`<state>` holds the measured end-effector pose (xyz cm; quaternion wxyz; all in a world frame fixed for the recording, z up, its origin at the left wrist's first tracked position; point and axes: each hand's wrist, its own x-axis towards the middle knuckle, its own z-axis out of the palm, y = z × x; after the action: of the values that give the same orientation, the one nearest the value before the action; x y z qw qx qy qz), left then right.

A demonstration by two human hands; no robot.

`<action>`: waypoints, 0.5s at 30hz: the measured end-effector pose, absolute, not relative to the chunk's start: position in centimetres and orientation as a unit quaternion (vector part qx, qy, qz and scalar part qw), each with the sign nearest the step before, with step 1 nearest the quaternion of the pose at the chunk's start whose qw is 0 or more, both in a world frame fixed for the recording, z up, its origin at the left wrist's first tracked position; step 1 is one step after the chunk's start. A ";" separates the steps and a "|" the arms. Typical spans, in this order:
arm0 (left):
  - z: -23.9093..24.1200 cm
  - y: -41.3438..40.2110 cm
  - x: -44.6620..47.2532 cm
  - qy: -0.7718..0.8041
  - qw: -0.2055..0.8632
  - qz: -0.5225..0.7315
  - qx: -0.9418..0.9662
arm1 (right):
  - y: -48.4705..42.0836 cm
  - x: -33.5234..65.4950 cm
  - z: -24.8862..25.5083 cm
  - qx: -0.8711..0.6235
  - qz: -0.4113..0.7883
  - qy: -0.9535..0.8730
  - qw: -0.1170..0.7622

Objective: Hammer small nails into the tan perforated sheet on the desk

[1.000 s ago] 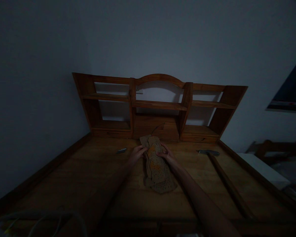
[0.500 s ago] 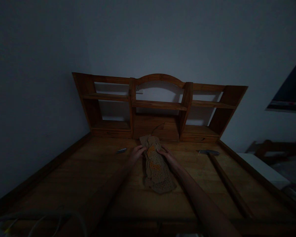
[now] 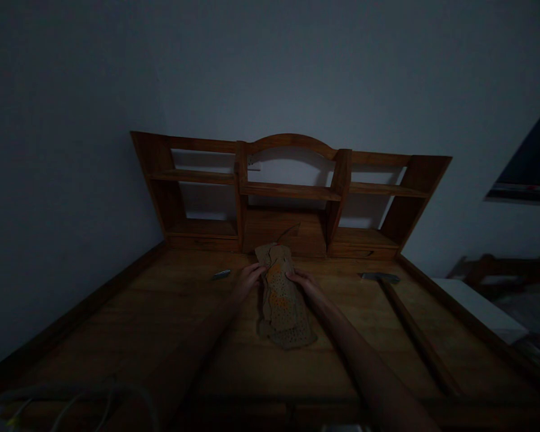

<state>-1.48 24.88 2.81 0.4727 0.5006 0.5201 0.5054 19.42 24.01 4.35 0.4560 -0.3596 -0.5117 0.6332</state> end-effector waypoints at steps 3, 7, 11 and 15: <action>3.0 24.9 -1.2 0.525 0.436 0.523 0.511 | 24.3 19.4 4.1 -0.365 0.627 -0.510 0.461; 5.9 23.7 -1.0 0.529 0.211 0.648 0.506 | 24.8 19.6 3.6 -0.380 0.615 -0.506 0.471; 9.2 18.3 -0.2 0.467 0.101 0.615 0.627 | 25.1 19.8 3.6 -0.388 0.604 -0.505 0.480; 7.3 9.6 2.3 0.376 0.198 0.501 0.754 | 24.8 19.9 3.7 -0.381 0.606 -0.509 0.478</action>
<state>2.28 9.63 7.32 0.1983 0.7542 0.3760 0.5006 19.86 24.83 3.71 0.4781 -0.3814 -0.5087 0.6059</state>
